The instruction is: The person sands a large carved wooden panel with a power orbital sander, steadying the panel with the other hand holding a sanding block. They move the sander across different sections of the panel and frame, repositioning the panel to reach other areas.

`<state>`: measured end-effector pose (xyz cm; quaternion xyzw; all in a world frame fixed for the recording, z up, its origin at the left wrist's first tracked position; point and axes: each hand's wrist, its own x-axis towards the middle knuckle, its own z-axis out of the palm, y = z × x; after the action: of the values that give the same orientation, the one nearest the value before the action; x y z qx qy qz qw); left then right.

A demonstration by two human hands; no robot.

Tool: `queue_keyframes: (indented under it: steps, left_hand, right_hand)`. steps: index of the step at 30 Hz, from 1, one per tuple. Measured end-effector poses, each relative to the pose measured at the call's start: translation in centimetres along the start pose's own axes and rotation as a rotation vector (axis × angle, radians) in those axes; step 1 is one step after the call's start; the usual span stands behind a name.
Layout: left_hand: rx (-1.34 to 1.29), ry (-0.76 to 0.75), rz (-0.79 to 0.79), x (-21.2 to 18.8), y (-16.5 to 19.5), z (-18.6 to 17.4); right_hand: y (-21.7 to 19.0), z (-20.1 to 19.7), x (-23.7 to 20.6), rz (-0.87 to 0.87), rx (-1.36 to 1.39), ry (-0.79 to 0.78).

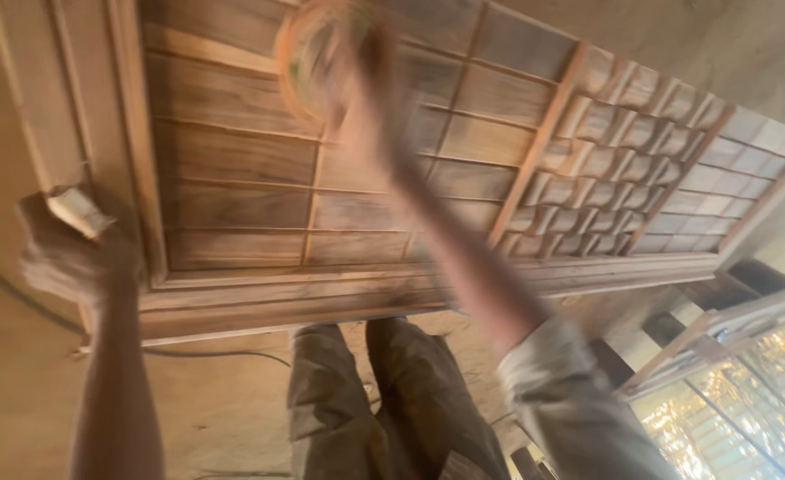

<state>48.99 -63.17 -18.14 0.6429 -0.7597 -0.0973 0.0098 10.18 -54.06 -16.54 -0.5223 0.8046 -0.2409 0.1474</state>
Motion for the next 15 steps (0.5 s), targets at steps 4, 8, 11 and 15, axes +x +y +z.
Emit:
queue_keyframes:
  steps: [4, 8, 11, 15]
  left_hand:
    - [0.169, 0.110, 0.117, -0.3, -0.1, -0.2]
    - [-0.086, 0.001, 0.030, -0.3, 0.4, -1.0]
    - [-0.149, -0.021, 0.002, -0.1, 0.7, -1.3]
    - [-0.130, -0.014, 0.035, -0.3, 0.3, -1.0]
  right_hand:
    - [-8.3, -3.1, -8.9, 0.038, 0.051, -0.043]
    - [-7.5, -6.2, -11.4, 0.082, 0.061, -0.305]
    - [-2.6, -6.4, -9.1, 1.147, 1.211, -0.134]
    - [8.1, -8.3, -2.8, 0.476, 0.207, 0.070]
